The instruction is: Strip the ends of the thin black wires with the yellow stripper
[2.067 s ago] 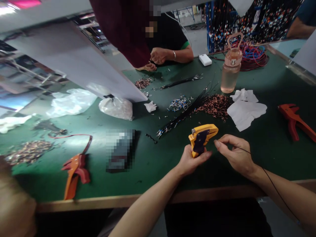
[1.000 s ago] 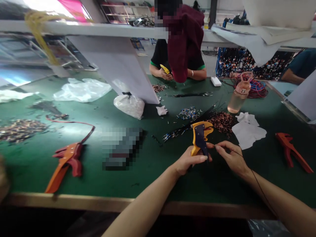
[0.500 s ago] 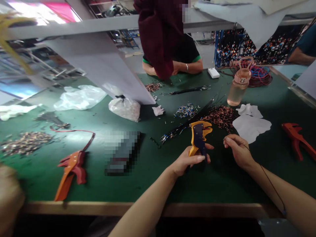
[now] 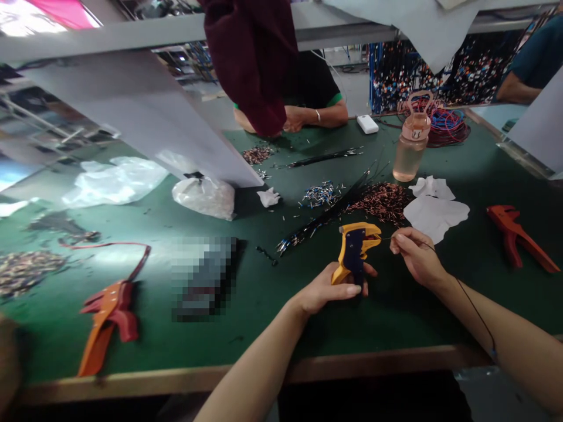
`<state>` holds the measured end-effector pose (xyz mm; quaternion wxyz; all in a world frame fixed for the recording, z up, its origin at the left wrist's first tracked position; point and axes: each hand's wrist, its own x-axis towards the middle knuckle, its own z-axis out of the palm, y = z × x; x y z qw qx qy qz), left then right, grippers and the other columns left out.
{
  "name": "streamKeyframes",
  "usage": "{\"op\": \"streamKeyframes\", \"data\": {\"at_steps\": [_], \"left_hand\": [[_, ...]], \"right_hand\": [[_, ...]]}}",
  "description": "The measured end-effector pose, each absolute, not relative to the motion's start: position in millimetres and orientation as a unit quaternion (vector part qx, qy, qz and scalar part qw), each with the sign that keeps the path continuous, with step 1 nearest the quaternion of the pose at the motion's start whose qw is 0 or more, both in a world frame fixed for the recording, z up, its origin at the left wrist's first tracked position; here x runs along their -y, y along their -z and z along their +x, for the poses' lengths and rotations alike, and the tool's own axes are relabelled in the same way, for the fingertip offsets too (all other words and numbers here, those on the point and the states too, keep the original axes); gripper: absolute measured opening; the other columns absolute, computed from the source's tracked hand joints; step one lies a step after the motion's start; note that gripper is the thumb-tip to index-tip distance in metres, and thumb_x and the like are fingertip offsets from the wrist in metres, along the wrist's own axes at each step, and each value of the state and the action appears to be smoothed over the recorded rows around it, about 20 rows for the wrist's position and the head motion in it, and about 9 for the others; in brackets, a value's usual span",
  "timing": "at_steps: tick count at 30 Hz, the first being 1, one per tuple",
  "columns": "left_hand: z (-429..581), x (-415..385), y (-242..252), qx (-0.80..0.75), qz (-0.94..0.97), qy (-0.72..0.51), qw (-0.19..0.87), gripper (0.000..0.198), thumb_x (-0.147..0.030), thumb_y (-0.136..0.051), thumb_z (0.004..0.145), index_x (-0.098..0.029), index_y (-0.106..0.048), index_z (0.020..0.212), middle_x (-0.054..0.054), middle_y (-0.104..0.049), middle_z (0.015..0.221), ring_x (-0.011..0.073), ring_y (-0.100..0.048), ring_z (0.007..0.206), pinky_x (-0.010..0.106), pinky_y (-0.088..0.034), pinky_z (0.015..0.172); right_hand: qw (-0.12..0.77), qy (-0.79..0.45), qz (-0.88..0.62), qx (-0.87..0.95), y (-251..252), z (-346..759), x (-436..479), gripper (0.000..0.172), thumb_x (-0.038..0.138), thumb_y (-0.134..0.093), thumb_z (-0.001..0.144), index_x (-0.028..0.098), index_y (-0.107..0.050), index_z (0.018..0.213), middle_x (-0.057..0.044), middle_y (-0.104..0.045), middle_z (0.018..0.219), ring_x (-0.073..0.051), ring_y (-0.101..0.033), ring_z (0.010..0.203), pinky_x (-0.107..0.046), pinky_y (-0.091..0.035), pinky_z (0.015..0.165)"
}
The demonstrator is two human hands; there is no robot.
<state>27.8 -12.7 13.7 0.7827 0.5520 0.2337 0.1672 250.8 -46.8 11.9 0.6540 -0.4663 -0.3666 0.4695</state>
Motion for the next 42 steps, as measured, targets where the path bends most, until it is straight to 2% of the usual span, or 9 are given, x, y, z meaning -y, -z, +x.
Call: {"op": "streamKeyframes", "data": {"at_steps": [5,12,26,30,32,37,42], "left_hand": [[27.9,14.8,-13.7,-0.23,0.52,-0.174,0.804,0.056,-0.045,-0.084,0.068,-0.015,-0.069,0.113,0.011,-0.071,0.103,0.0192,-0.064,0.083,0.034,-0.047,0.08],[29.3,17.2,-16.7,-0.236,0.527,-0.167,0.799,0.055,-0.047,-0.084,0.068,-0.014,-0.07,0.11,0.006,-0.069,0.084,0.0176,-0.063,0.077,0.031,-0.046,0.073],[37.0,24.7,-21.8,-0.296,0.561,-0.195,0.748,0.043,-0.051,-0.082,0.068,-0.012,-0.069,0.081,0.001,-0.061,0.059,0.0125,-0.054,0.054,0.028,-0.041,0.055],[44.9,30.8,-17.6,-0.334,0.552,-0.243,0.724,0.045,-0.054,-0.081,0.069,-0.015,-0.058,0.064,-0.004,-0.051,0.048,0.0081,-0.043,0.042,0.026,-0.031,0.046],[48.0,32.0,-12.6,-0.353,0.536,-0.266,0.72,0.046,-0.054,-0.081,0.068,-0.016,-0.055,0.062,-0.006,-0.046,0.044,0.0074,-0.04,0.039,0.025,-0.028,0.043],[47.1,24.2,-5.3,-0.299,0.449,-0.331,0.774,0.04,-0.046,-0.084,0.066,-0.014,-0.064,0.079,-0.002,-0.058,0.056,0.0121,-0.053,0.05,0.027,-0.041,0.052],[41.1,15.4,-10.4,-0.26,0.39,-0.401,0.787,0.033,-0.036,-0.08,0.071,-0.014,-0.069,0.094,0.01,-0.075,0.098,0.0144,-0.063,0.065,0.031,-0.049,0.066]], "right_hand": [[0.637,-0.463,-0.469,0.399,-10.8,253.4,48.2,0.02,0.042,-0.079,0.072,0.024,-0.07,0.07,0.003,-0.064,0.063,-0.012,-0.054,0.057,-0.029,-0.047,0.059],[0.615,-0.457,-0.464,0.444,-10.4,257.4,49.8,0.023,0.046,-0.075,0.078,0.024,-0.071,0.074,0.002,-0.064,0.066,-0.014,-0.056,0.061,-0.03,-0.047,0.063],[0.618,-0.462,-0.447,0.452,-13.9,255.5,51.9,0.024,0.046,-0.076,0.078,0.024,-0.071,0.072,0.002,-0.063,0.064,-0.013,-0.055,0.06,-0.029,-0.047,0.061],[0.626,-0.462,-0.461,0.426,-16.6,251.9,52.3,0.025,0.046,-0.078,0.074,0.024,-0.069,0.068,0.002,-0.063,0.063,-0.013,-0.054,0.059,-0.03,-0.048,0.06],[0.628,-0.459,-0.472,0.416,-16.1,250.2,51.7,0.026,0.046,-0.078,0.072,0.024,-0.068,0.067,0.002,-0.063,0.062,-0.013,-0.054,0.058,-0.03,-0.047,0.06],[0.633,-0.433,-0.498,0.404,-12.4,249.1,49.1,0.027,0.049,-0.075,0.074,0.023,-0.067,0.068,0.002,-0.061,0.061,-0.013,-0.053,0.058,-0.03,-0.047,0.06],[0.624,-0.396,-0.538,0.406,-8.9,248.7,50.5,0.026,0.046,-0.075,0.075,0.023,-0.067,0.066,0.001,-0.061,0.06,-0.014,-0.054,0.059,-0.03,-0.047,0.06]]}}
